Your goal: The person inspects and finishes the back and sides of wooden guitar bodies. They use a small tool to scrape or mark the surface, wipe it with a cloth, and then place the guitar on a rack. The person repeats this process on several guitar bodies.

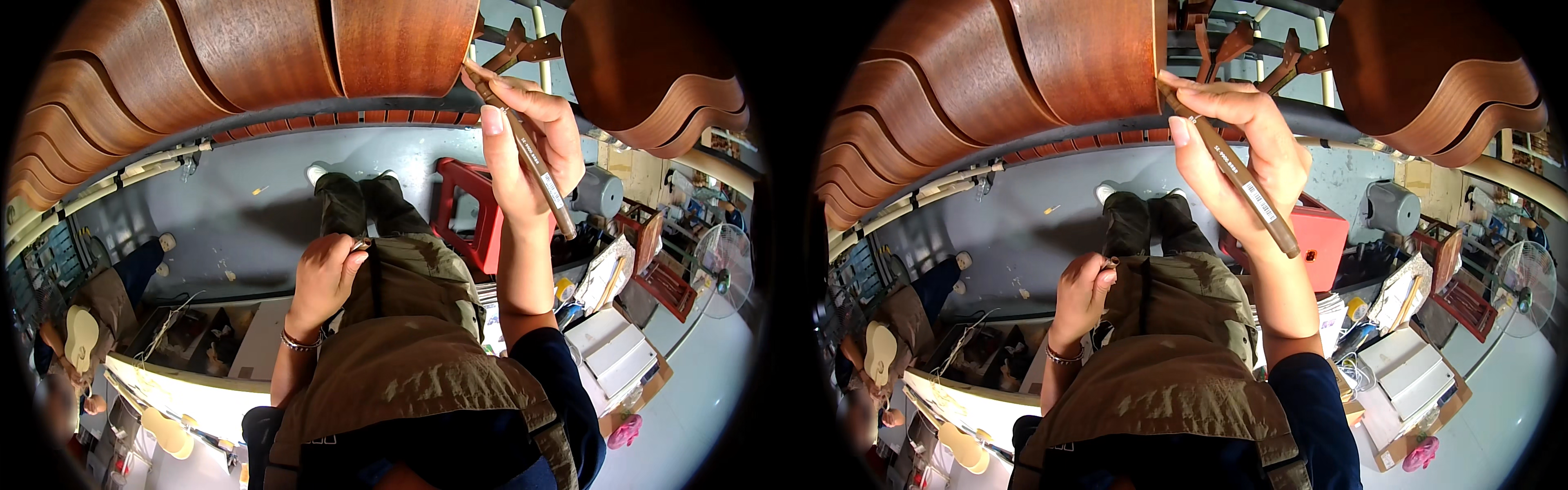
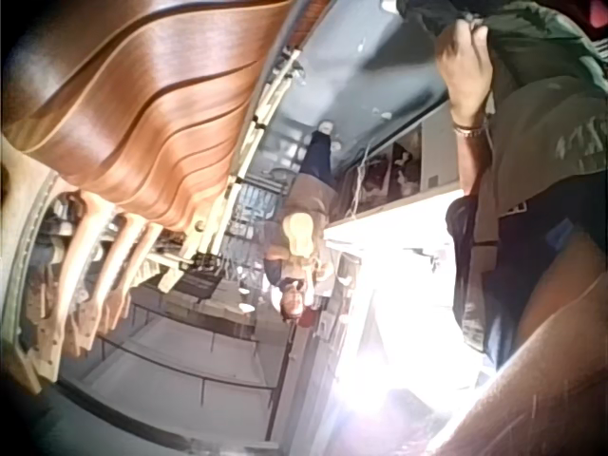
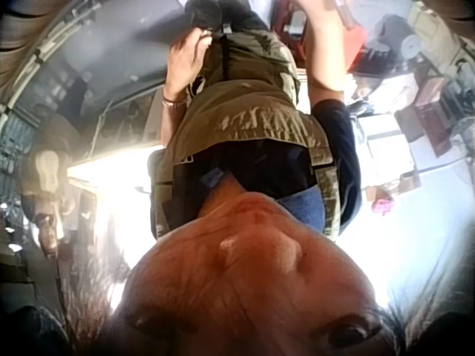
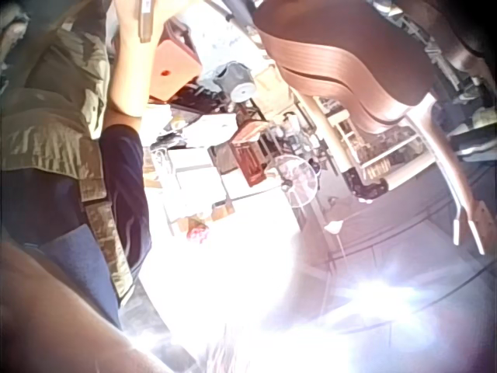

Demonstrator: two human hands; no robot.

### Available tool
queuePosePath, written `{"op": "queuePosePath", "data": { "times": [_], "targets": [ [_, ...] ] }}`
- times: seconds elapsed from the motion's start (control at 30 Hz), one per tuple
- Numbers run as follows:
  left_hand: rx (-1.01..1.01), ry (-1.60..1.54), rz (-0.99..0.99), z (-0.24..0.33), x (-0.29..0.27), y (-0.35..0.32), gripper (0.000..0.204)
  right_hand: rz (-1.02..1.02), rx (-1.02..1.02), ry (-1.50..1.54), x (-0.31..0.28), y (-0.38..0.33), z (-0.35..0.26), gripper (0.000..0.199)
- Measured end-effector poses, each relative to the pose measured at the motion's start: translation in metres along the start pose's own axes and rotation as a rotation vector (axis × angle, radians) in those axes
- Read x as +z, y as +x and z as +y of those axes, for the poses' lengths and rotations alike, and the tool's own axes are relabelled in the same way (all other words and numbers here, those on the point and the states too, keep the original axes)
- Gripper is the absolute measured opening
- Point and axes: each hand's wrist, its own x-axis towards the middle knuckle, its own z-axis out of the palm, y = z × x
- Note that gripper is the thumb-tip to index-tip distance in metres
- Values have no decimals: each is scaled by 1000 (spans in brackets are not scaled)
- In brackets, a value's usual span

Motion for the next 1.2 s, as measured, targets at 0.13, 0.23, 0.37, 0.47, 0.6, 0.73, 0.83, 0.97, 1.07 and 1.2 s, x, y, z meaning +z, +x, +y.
{"op": "queuePosePath", "data": {
  "times": [0.13,0.23,0.37,0.47,0.6,0.73,0.83,0.97,1.07,1.2],
  "targets": [
    [-6,-9,-4,1,0,0,20,-9,-9,14,-1,-2,2,17],
    [-10,-10,-11,0,0,0,20,-1,-25,23,1,0,2,17],
    [0,-9,-3,1,0,1,20,-10,2,39,1,-2,3,16],
    [11,-31,22,1,2,1,21,-26,37,53,-1,-9,4,16],
    [-10,-6,10,-2,3,-1,21,-58,104,27,-5,-18,-5,16],
    [8,-27,52,3,2,4,17,6,129,136,-7,-30,-1,16],
    [17,-1,60,3,1,4,16,1,123,108,-13,-29,-6,16],
    [33,10,91,1,1,3,16,-11,64,80,-10,-25,-10,17],
    [46,-16,114,-2,0,2,16,-11,61,94,-6,-26,-13,17],
    [63,-37,139,-4,0,2,16,-51,75,92,-3,-27,-21,17]
  ]
}}
